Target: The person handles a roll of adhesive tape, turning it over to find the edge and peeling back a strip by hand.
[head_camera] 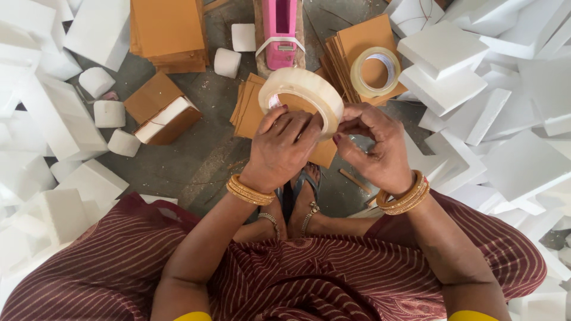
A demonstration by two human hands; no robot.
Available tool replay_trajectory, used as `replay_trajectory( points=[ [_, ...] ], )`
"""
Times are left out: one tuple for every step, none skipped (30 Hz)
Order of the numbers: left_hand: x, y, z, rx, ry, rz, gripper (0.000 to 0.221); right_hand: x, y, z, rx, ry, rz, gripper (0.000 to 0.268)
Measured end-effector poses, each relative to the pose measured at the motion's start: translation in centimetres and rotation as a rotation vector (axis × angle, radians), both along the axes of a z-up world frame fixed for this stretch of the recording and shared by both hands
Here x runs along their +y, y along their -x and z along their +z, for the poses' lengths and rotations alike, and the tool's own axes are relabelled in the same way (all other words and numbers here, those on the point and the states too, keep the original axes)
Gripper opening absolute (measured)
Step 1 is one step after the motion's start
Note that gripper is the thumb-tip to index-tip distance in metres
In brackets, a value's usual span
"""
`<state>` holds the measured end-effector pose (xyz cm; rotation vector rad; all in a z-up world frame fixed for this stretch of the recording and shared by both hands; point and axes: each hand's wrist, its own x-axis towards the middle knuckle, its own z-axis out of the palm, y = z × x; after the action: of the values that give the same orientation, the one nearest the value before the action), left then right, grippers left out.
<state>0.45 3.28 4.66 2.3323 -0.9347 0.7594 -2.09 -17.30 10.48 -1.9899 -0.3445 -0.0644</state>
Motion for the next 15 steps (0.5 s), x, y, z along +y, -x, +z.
replay_trajectory(
  points=[
    [-0.1, 0.0, -0.1, -0.003, -0.005, 0.006, 0.036, 0.1, 0.0, -0.1, 0.007, -0.009, -0.006, 0.031],
    [-0.2, 0.0, -0.2, -0.006, -0.009, 0.011, 0.036, 0.1, 0.0, -0.2, 0.014, -0.018, -0.011, 0.032],
    [-0.3, 0.0, -0.4, 0.002, -0.01, 0.013, 0.036, 0.2, -0.1, -0.2, 0.017, -0.016, -0.011, 0.032],
    [-0.3, 0.0, -0.5, 0.009, -0.011, 0.014, 0.036, 0.2, -0.1, -0.3, 0.02, -0.014, -0.01, 0.032],
    [-0.3, 0.0, -0.6, 0.016, -0.012, 0.016, 0.037, 0.1, -0.2, -0.4, 0.023, -0.013, -0.01, 0.032],
    [-0.3, 0.0, -0.7, 0.021, -0.017, 0.018, 0.037, 0.1, -0.2, -0.4, 0.029, -0.011, -0.012, 0.033],
    [-0.3, 0.0, -0.8, 0.026, -0.022, 0.02, 0.037, 0.1, -0.3, -0.5, 0.035, -0.008, -0.015, 0.033],
    [-0.3, 0.0, -0.8, 0.03, -0.027, 0.02, 0.037, 0.1, -0.3, -0.6, 0.04, -0.006, -0.019, 0.033],
    [-0.3, 0.0, -0.8, 0.036, -0.034, 0.023, 0.037, 0.1, -0.3, -0.7, 0.047, -0.007, -0.021, 0.033],
    [-0.3, 0.0, -0.8, 0.041, -0.041, 0.025, 0.038, 0.0, -0.4, -0.8, 0.055, -0.008, -0.023, 0.033],
    [-0.4, 0.0, -0.7, 0.046, -0.048, 0.027, 0.038, 0.0, -0.4, -0.9, 0.062, -0.009, -0.026, 0.033],
    [-0.4, 0.0, -0.7, 0.051, -0.051, 0.03, 0.039, 0.0, -0.5, -0.9, 0.064, -0.01, -0.026, 0.033],
    [-0.4, 0.1, -0.6, 0.055, -0.055, 0.033, 0.039, 0.0, -0.6, -1.0, 0.065, -0.01, -0.027, 0.033],
    [-0.5, 0.1, -0.6, 0.061, -0.059, 0.036, 0.039, 0.0, -0.6, -1.1, 0.068, -0.011, -0.027, 0.033],
    [-0.5, 0.1, -0.5, 0.075, -0.062, 0.034, 0.039, -0.1, -0.7, -1.2, 0.069, -0.006, -0.027, 0.033]
  ],
)
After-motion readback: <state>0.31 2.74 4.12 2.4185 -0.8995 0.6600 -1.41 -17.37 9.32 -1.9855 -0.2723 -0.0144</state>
